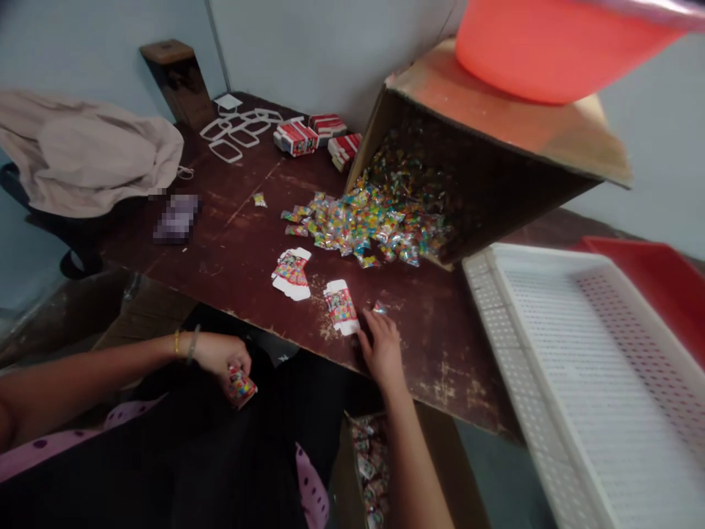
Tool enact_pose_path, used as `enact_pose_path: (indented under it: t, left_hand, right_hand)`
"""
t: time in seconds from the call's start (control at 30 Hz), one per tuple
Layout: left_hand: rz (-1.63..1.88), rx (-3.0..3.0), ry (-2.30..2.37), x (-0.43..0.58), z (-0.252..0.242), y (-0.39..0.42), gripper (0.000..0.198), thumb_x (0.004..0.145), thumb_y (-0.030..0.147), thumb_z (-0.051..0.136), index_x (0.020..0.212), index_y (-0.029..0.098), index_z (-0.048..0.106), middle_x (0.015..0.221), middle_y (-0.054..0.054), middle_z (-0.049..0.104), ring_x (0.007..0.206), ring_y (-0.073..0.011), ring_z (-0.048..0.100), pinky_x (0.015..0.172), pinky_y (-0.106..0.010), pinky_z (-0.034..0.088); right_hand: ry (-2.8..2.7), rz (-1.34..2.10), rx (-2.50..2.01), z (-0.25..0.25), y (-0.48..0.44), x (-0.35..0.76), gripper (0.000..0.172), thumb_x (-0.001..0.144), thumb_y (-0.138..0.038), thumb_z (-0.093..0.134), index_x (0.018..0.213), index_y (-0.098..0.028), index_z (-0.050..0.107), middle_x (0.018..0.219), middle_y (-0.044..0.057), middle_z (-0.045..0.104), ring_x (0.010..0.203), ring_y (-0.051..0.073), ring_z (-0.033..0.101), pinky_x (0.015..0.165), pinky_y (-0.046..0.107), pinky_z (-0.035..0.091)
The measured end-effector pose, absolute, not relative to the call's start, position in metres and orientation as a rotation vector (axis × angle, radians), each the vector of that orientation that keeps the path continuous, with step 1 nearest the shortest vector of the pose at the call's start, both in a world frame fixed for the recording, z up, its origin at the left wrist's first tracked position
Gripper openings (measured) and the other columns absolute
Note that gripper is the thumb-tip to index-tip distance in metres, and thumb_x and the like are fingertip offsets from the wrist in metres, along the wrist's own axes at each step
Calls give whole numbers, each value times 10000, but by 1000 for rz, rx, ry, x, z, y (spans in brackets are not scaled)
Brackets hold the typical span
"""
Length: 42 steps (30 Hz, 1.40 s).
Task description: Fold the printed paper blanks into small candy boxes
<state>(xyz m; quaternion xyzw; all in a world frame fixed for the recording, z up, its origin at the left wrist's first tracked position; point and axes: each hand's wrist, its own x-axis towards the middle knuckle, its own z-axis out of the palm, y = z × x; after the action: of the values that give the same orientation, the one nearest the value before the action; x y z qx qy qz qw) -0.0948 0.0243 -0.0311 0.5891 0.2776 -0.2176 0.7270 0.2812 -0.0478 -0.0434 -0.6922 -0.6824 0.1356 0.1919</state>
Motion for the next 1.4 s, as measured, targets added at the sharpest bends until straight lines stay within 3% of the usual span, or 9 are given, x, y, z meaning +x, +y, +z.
enact_pose_path:
  t: [0.17, 0.27, 0.53, 0.67, 0.93, 1.03, 1.23, 1.33, 1.4]
  left_hand:
    - [-104, 1002, 691, -74, -14, 26, 375, 668, 317, 798, 957, 173, 608, 827, -4, 688, 679, -133, 622, 615, -235, 496]
    - [16, 813, 651, -45, 1, 23, 461, 756, 359, 729, 1133, 193, 520, 1008, -70, 665, 785, -172, 658, 592, -254, 529]
    - [44, 851, 746, -4, -3, -1, 372, 762, 290, 640, 1100, 178, 536, 799, -11, 602, 623, -126, 604, 417, -167, 454]
    - [-37, 1064, 766, -4, -8, -13, 339, 746, 237, 628, 1066, 172, 538, 732, 26, 551, 573, -103, 563, 389, -149, 442]
    - [-13, 1048, 793, -1, -1, -19, 291, 736, 191, 606, 1003, 178, 492, 720, 34, 542, 547, -109, 572, 347, -147, 438]
    - [12, 1018, 792, -2, 5, -12, 265, 746, 214, 593, 988, 177, 492, 729, 30, 543, 548, -111, 571, 346, -156, 441]
    - [37, 952, 808, -11, 9, 2, 312, 725, 291, 637, 996, 173, 538, 738, 23, 566, 589, -130, 588, 375, -171, 440]
    - [87, 867, 762, -14, 6, 1, 371, 802, 489, 554, 937, 145, 594, 722, -11, 594, 590, -142, 587, 375, -184, 429]
    - [143, 776, 785, -14, 3, 1, 549, 855, 619, 399, 943, 127, 626, 714, -44, 629, 572, -149, 592, 369, -193, 413]
  right_hand:
    - [-1708, 101, -2082, -51, -79, 276, 438, 919, -447, 499, 1228, -153, 601, 1254, 194, 530, 1160, 321, 481, 971, 547, 406]
    - [-1709, 122, -2038, -48, -106, 248, 468, 892, -451, 561, 1271, -178, 562, 1259, 182, 537, 1174, 340, 472, 976, 588, 383]
    - [-1206, 1046, -1709, -4, -127, 159, 155, 921, -296, 546, 1050, -244, 614, 909, 49, 664, 844, 204, 638, 797, 339, 509]
    - [-1138, 1018, -1704, 10, -78, 162, 78, 878, -280, 555, 886, -206, 581, 825, 23, 637, 758, 172, 608, 724, 288, 487]
    - [-1471, 526, -2124, 11, -32, 142, 244, 943, -391, 456, 962, -188, 588, 861, 76, 648, 702, 193, 590, 650, 295, 424]
    - [-1327, 658, -2083, 16, -34, 134, 273, 918, -449, 517, 990, -188, 551, 818, 54, 647, 654, 180, 595, 627, 288, 442]
    - [-1284, 1027, -1640, 29, -59, 149, 192, 932, -321, 514, 1080, -220, 585, 979, 60, 685, 910, 196, 648, 823, 324, 518]
    - [-1314, 1080, -1653, 28, -66, 159, 223, 919, -314, 544, 1106, -250, 646, 1053, 58, 688, 992, 214, 621, 911, 369, 489]
    - [-1042, 1122, -1635, 22, -70, 160, 207, 877, -336, 610, 1059, -249, 658, 1025, 49, 679, 928, 202, 626, 820, 334, 522]
